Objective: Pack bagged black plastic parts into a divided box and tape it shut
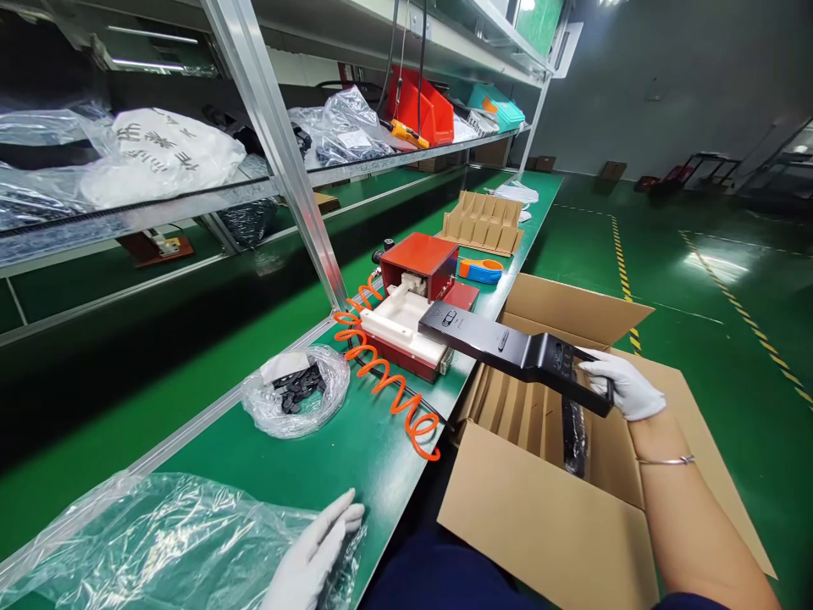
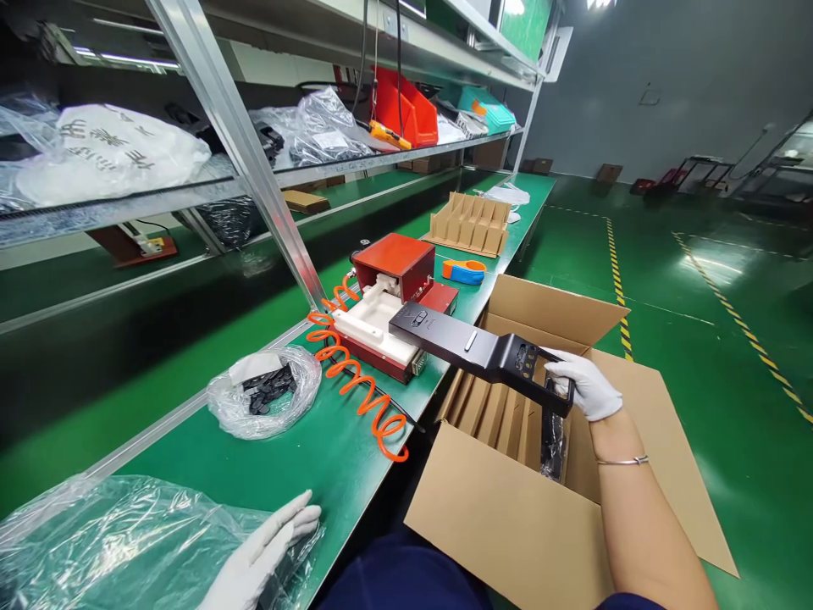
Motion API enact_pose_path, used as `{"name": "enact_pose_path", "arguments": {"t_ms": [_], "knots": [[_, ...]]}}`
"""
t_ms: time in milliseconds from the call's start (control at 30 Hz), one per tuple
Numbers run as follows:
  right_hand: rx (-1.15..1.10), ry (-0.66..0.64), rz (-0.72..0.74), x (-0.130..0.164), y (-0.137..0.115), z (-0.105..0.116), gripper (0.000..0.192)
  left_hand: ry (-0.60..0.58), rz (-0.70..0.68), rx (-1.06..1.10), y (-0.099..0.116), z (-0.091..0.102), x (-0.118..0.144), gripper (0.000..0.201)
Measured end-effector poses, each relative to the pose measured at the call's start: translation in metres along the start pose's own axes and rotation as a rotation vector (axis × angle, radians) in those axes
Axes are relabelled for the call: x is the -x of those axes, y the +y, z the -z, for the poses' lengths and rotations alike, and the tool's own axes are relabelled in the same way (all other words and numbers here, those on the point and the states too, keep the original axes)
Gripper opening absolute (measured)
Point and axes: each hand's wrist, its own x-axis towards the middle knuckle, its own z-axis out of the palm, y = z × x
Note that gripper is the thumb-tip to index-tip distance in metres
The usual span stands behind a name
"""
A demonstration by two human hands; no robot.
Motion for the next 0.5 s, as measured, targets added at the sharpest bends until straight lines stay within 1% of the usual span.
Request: {"name": "enact_pose_path", "arguments": {"t_ms": [100,333,400,500], "knots": [[0.015,-0.007,-0.013,-0.005,0.003,-0.005,0.046,0.001,0.003,0.012,0.002,0.001,0.002,0.088],[0.081,-0.070,-0.025,-0.001,0.010,-0.002,0.049,0.008,0.010,0.029,-0.002,0.001,-0.005,0.096],[0.058,-0.097,-0.015,-0.006,0.010,-0.008,0.052,0.009,0.007,0.027,-0.002,0.000,-0.006,0.097],[0.023,-0.127,-0.005,-0.018,0.008,-0.032,0.054,0.006,0.004,0.036,-0.002,-0.001,-0.004,0.097]]}}
